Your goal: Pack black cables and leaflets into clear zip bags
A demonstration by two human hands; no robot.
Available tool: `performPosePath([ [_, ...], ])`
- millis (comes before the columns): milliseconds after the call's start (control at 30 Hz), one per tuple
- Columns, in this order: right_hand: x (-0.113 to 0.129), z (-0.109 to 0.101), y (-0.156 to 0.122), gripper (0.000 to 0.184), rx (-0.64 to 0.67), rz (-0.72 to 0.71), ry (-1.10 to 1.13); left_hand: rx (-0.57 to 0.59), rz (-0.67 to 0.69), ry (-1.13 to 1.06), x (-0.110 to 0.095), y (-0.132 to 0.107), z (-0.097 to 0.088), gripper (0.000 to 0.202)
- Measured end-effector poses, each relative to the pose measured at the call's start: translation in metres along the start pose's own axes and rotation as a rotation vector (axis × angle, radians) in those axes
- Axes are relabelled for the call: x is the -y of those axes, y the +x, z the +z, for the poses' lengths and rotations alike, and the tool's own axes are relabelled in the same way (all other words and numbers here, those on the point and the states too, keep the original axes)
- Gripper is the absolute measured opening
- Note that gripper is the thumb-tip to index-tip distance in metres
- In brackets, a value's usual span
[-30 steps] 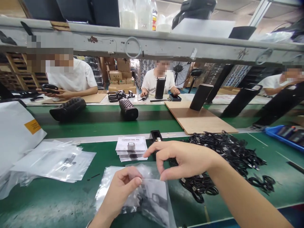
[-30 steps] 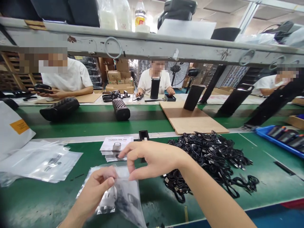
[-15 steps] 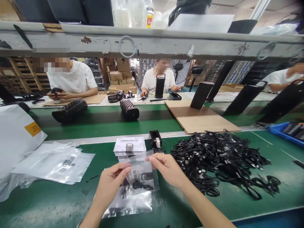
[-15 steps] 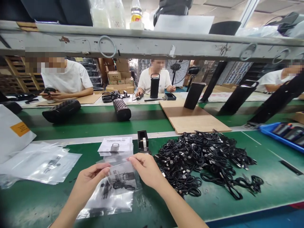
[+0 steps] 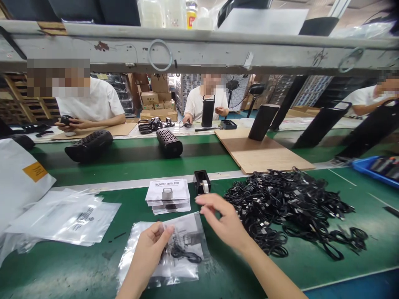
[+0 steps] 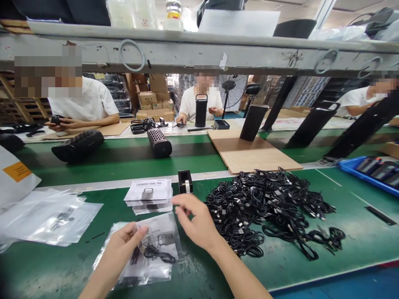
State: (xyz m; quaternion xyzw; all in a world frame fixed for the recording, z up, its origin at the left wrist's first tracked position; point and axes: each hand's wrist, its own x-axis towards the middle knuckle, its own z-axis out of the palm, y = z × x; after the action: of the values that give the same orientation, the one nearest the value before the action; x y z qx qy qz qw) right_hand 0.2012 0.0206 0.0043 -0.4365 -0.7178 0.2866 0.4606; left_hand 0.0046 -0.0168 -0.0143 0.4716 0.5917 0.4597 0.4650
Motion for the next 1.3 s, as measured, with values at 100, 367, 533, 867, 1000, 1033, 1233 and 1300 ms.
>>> performPosePath([
  [100,-0.007,-0.011,0.009,0.022,-0.212,0.262,-0.184,-0.058,0.079,0.041,0.004,-0.002,0.001,0.036],
  [367,-0.029,0.001,0.013,0.031,-0.102,0.545,0.083,-0.12,0.087,0.006,0.009,0.0,0.004,0.03],
  [533,-0.028,0.009,-0.009,0.026,-0.147,0.461,0.199,-0.107,0.087,-0.015,0.015,0.004,0.007,0.029],
  [867,0.024,0.027,-0.029,0.024,-0.062,0.322,-0.042,-0.113,0.114,0.03,0.001,-0.006,0.014,0.028],
  [1000,0.023,0.05,-0.022,0.032,0.132,0.523,0.239,-0.159,0.132,0.129,-0.005,-0.017,0.018,0.029],
  [1033,0.019,0.055,-0.02,0.034,0.186,0.578,0.249,-0.174,0.134,0.151,-0.007,-0.019,0.019,0.029],
  [1233,0.015,0.06,-0.026,0.052,0.3,0.551,-0.136,-0.179,0.061,0.088,-0.012,-0.03,0.002,0.03],
  [1300,0.022,0.055,-0.03,0.046,0.329,0.482,-0.285,-0.177,0.044,0.105,-0.009,-0.037,-0.02,0.031],
])
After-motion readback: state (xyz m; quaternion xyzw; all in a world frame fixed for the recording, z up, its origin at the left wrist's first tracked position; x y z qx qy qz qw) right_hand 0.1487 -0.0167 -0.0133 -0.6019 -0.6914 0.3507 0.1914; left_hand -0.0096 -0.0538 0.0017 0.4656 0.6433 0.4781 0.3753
